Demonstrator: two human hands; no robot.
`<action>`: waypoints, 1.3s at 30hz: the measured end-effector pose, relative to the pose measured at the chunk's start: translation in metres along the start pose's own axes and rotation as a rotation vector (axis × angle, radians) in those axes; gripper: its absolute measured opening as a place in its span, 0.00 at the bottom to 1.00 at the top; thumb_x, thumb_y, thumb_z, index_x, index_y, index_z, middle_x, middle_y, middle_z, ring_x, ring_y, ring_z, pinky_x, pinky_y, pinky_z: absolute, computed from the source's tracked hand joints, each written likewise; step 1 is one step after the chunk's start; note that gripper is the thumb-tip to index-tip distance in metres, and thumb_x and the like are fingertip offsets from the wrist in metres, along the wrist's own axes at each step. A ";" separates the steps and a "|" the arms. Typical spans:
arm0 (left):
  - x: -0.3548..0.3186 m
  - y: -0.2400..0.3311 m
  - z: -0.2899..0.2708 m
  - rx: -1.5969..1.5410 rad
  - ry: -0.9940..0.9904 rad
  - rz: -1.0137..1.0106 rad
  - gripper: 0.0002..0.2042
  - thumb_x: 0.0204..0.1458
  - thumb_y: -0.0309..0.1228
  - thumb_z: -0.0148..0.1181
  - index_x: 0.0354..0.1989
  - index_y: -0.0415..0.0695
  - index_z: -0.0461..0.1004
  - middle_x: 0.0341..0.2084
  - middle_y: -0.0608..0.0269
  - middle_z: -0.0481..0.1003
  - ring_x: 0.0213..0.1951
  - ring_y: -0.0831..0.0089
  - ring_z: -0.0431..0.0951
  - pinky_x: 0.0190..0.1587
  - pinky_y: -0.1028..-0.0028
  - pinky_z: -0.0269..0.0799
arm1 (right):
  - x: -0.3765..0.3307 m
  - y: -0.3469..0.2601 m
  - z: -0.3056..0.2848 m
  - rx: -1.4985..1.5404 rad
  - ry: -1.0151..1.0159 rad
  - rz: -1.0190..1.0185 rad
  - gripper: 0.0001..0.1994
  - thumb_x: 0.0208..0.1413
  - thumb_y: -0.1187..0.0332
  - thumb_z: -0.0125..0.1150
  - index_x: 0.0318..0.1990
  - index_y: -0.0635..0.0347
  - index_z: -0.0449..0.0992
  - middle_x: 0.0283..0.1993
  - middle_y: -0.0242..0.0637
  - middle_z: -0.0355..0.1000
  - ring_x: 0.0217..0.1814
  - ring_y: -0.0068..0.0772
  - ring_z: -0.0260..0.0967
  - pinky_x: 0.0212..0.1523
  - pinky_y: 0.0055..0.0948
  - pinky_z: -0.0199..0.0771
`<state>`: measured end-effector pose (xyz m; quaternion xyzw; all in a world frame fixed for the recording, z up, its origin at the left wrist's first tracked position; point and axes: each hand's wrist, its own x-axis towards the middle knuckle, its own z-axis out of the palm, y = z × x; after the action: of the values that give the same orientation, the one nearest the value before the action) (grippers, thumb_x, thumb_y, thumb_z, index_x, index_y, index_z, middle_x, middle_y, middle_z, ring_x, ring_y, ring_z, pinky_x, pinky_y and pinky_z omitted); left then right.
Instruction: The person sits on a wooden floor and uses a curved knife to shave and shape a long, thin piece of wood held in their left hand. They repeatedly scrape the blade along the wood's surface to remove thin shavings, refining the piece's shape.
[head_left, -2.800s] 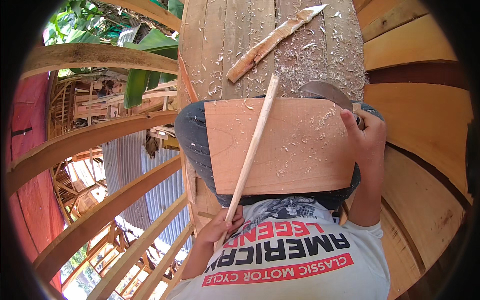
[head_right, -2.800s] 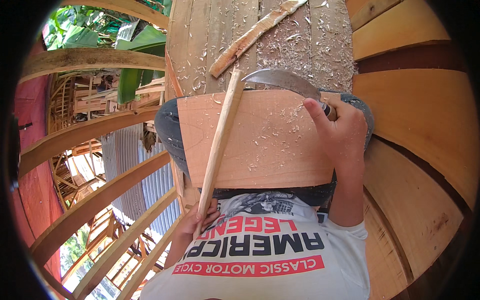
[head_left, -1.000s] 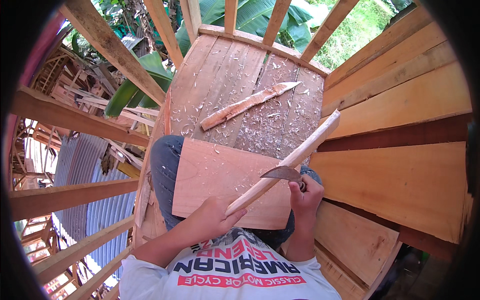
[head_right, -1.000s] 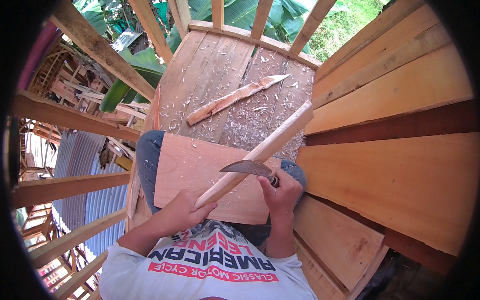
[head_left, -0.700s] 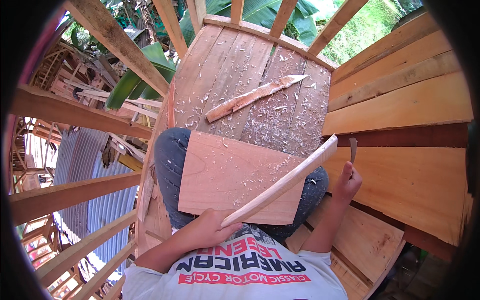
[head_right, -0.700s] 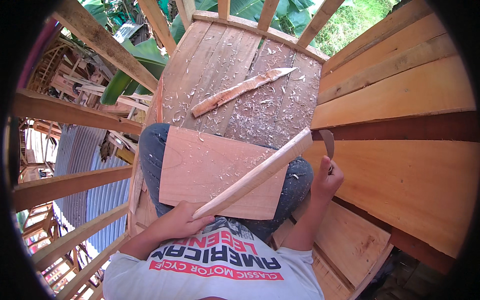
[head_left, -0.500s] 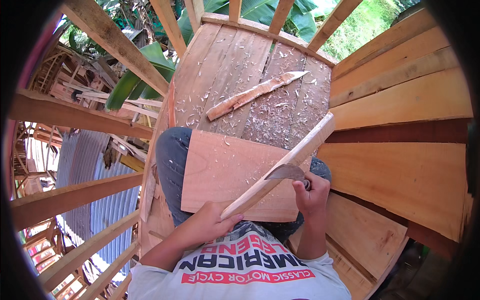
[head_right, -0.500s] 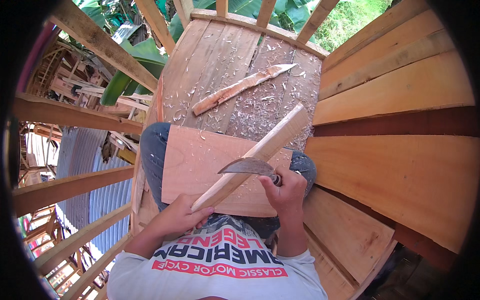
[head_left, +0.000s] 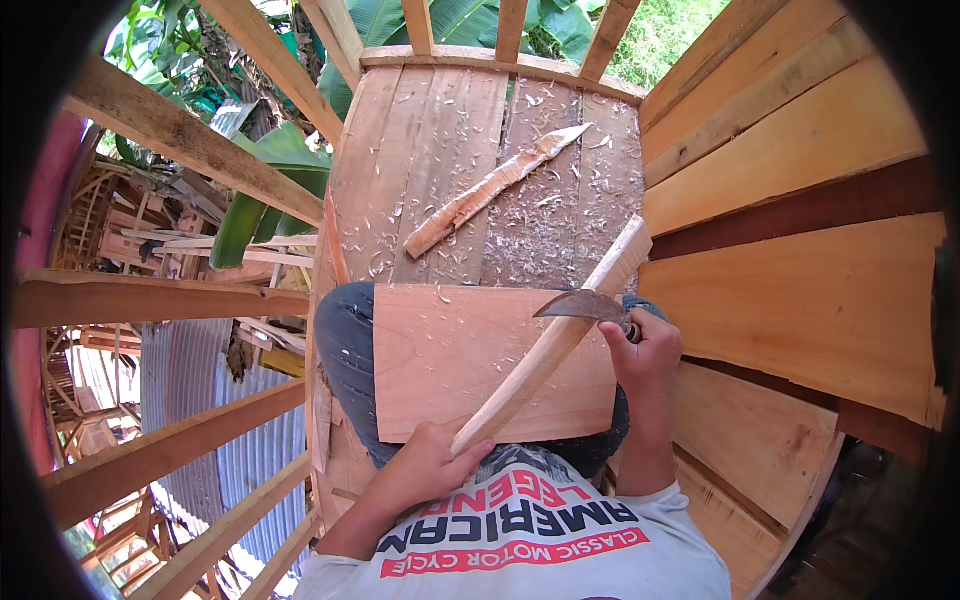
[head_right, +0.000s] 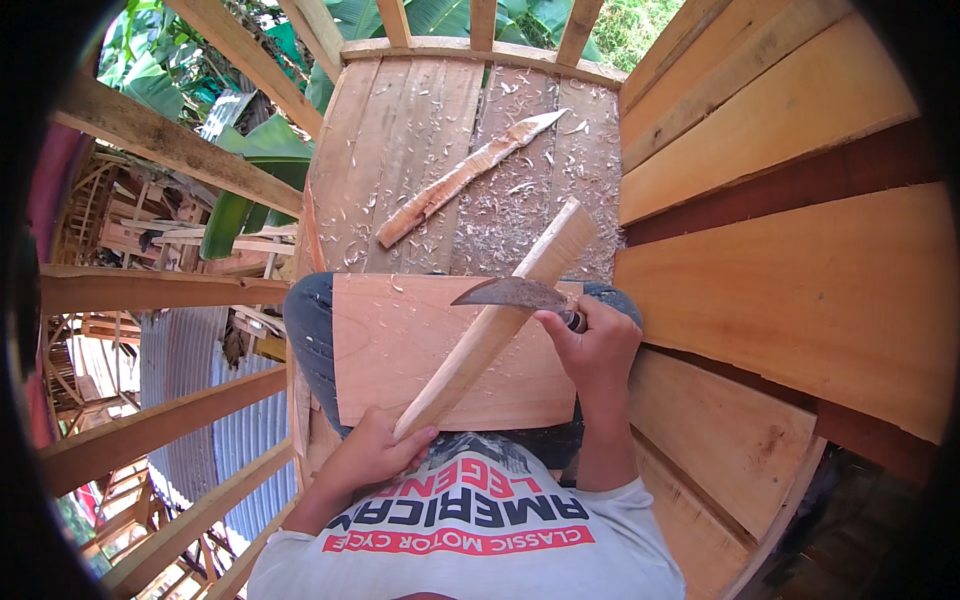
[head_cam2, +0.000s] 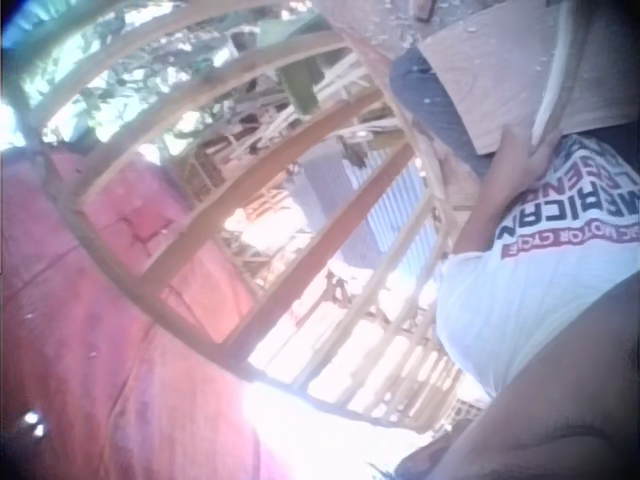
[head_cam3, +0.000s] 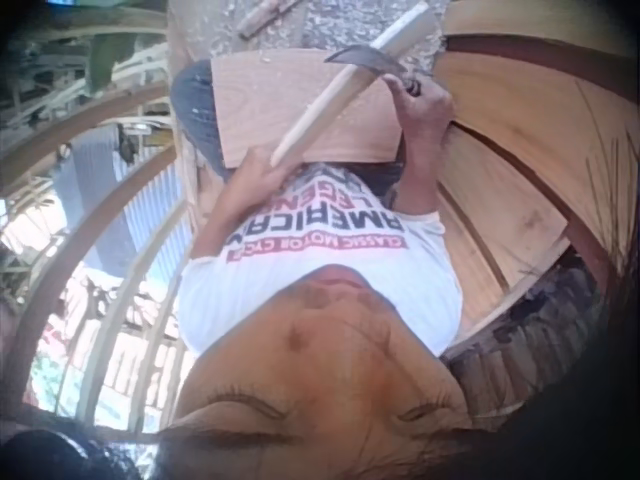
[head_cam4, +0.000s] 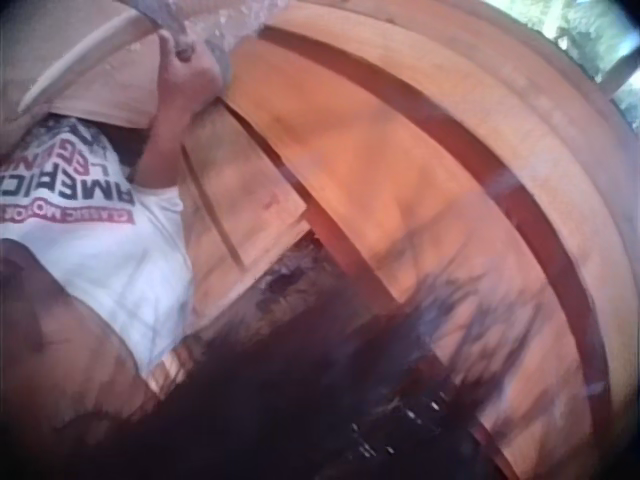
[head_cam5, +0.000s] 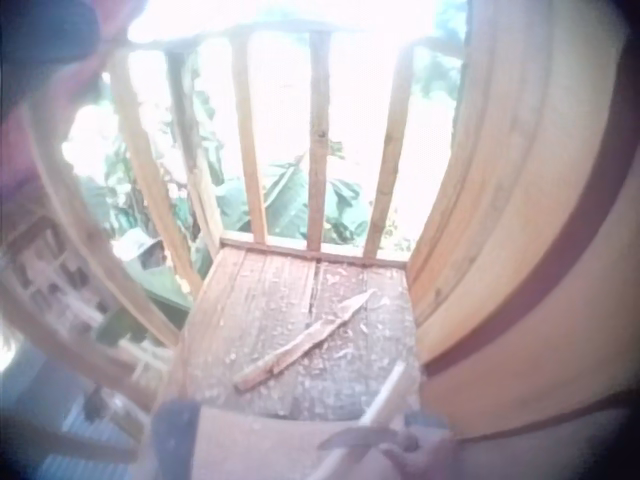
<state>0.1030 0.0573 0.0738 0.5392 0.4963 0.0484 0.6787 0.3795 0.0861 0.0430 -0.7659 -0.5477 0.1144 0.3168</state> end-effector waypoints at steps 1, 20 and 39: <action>-0.002 0.001 -0.001 0.008 -0.003 -0.004 0.13 0.55 0.35 0.55 0.32 0.33 0.72 0.12 0.58 0.71 0.15 0.73 0.72 0.20 0.72 0.67 | 0.005 0.007 -0.004 0.013 0.044 0.036 0.32 0.46 0.39 0.59 0.15 0.64 0.64 0.10 0.41 0.52 0.15 0.43 0.48 0.18 0.35 0.52; -0.007 0.000 -0.001 0.252 0.147 0.082 0.12 0.54 0.32 0.55 0.38 0.34 0.70 0.16 0.44 0.72 0.19 0.57 0.75 0.24 0.67 0.67 | -0.005 -0.001 -0.008 -0.167 -0.083 -0.098 0.31 0.38 0.36 0.63 0.12 0.59 0.68 0.10 0.37 0.60 0.12 0.39 0.62 0.16 0.34 0.59; -0.021 -0.018 0.001 -0.028 0.111 -0.068 0.11 0.55 0.29 0.54 0.41 0.33 0.70 0.16 0.60 0.73 0.18 0.76 0.74 0.23 0.76 0.69 | 0.004 -0.038 -0.014 -0.018 -0.148 -0.136 0.31 0.44 0.37 0.59 0.14 0.62 0.70 0.11 0.43 0.60 0.15 0.42 0.64 0.19 0.36 0.61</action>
<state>0.0852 0.0364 0.0729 0.5090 0.5505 0.0623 0.6588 0.3588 0.0919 0.0777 -0.7192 -0.6213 0.1440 0.2756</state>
